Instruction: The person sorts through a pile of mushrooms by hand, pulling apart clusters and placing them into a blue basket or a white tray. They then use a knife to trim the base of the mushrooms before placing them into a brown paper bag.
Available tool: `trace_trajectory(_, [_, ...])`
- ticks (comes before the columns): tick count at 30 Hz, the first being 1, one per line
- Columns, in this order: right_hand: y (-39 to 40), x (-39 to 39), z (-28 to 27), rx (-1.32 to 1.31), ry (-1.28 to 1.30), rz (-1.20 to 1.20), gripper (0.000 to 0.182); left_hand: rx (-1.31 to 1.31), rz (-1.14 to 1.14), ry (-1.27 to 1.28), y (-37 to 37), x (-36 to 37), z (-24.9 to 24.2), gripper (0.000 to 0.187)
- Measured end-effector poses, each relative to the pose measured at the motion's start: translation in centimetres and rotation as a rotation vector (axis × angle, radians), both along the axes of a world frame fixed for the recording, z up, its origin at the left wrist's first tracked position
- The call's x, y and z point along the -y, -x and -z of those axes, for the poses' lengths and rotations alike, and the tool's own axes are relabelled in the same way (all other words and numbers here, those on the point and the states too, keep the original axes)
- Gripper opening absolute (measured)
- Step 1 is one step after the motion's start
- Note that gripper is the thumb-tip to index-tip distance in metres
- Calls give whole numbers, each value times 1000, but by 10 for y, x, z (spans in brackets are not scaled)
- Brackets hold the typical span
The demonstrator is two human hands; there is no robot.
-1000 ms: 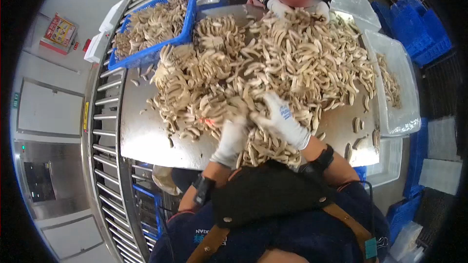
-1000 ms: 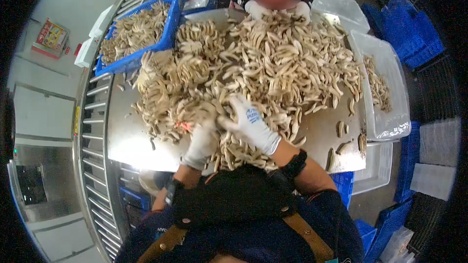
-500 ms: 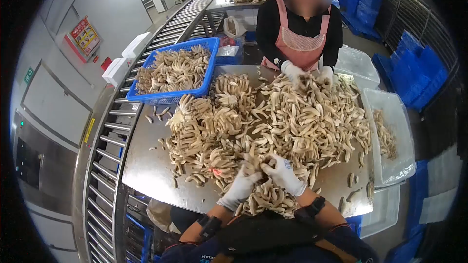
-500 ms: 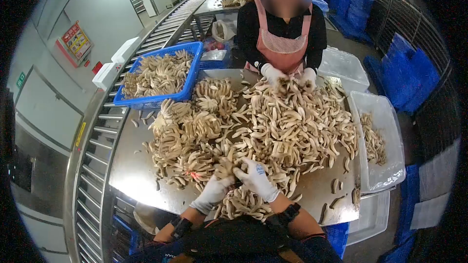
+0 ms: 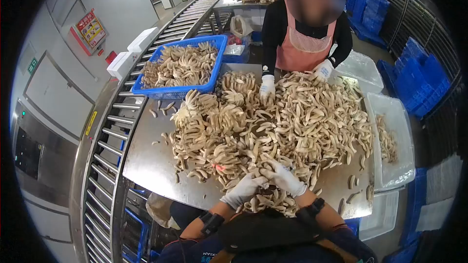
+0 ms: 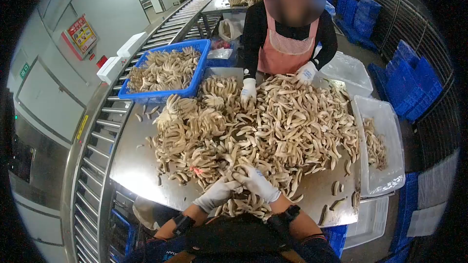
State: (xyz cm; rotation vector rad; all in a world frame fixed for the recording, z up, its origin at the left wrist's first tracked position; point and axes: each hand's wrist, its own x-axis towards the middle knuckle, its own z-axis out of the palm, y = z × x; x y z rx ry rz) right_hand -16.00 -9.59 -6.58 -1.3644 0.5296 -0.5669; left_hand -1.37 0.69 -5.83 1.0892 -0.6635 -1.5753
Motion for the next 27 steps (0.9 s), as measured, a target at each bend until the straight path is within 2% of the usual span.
trace_trajectory(1, [0, -2, -2, 69, -190, -41, 29, 41, -21, -48, 5, 0, -7, 13])
trace_trajectory(3, [4, 5, -15, 94, -338, 43, 30, -317, -349, 14, 7, -1, -33, 12])
trace_trajectory(4, [6, 3, -17, 115, -509, 121, 22, -351, -393, -158, 5, 6, -48, 15])
trace_trajectory(7, [3, 4, -9, -182, 109, -160, 20, 237, 87, -71, 5, -2, -10, 19])
trace_trajectory(8, [0, -3, -8, 143, -285, -40, 25, 189, 43, -10, 2, 5, -4, 23])
trace_trajectory(9, [1, 2, -12, 121, -274, 24, 27, 47, -114, -114, -3, 4, -1, 28])
trace_trajectory(11, [8, 10, -24, 73, -264, 157, 31, -133, -335, 3, -5, 13, -28, 35])
trace_trajectory(12, [12, 7, -33, 62, -383, -36, 32, 131, -164, 9, -3, 10, -29, 36])
trace_trajectory(13, [13, 3, -44, -96, -360, -216, 40, 392, 12, 15, -1, 7, -29, 38])
trace_trajectory(15, [7, 5, -51, -127, -196, -267, 48, 206, 59, 166, 6, 6, -23, 31])
trace_trajectory(17, [10, 9, -51, 127, -388, 1, 47, 242, 10, -108, -1, 17, -63, 29])
trace_trajectory(18, [11, 9, -54, 298, -500, 119, 48, 95, -152, -16, -7, 16, -55, 26])
trace_trajectory(19, [7, 5, -67, 400, -522, 185, 50, 162, -243, 1, -12, 19, -38, 24])
trace_trajectory(20, [2, 8, -57, 448, -477, 159, 49, 102, -254, -7, -11, 24, -38, 28])
trace_trajectory(21, [-3, 12, -48, 497, -434, 132, 48, 311, -185, -4, -5, 30, -48, 37])
trace_trajectory(22, [-10, 23, -40, 382, -380, 37, 55, 521, -119, -2, 2, 35, -57, 45])
trace_trajectory(23, [-14, 39, -22, 323, -443, 18, 53, 703, -95, -77, 2, 45, -61, 47])
trace_trajectory(24, [-14, 46, -24, 374, -483, 62, 48, 362, -126, 116, -3, 56, -44, 44])
trace_trajectory(25, [-13, 53, -26, 426, -521, 106, 43, 215, -52, -36, -10, 61, -53, 39])
trace_trajectory(26, [-20, 71, -21, 277, -351, 54, 47, 80, -68, -41, -15, 70, -39, 35])
trace_trajectory(27, [-19, 79, -15, 347, -452, 98, 41, -51, -87, -42, -17, 75, -25, 31])
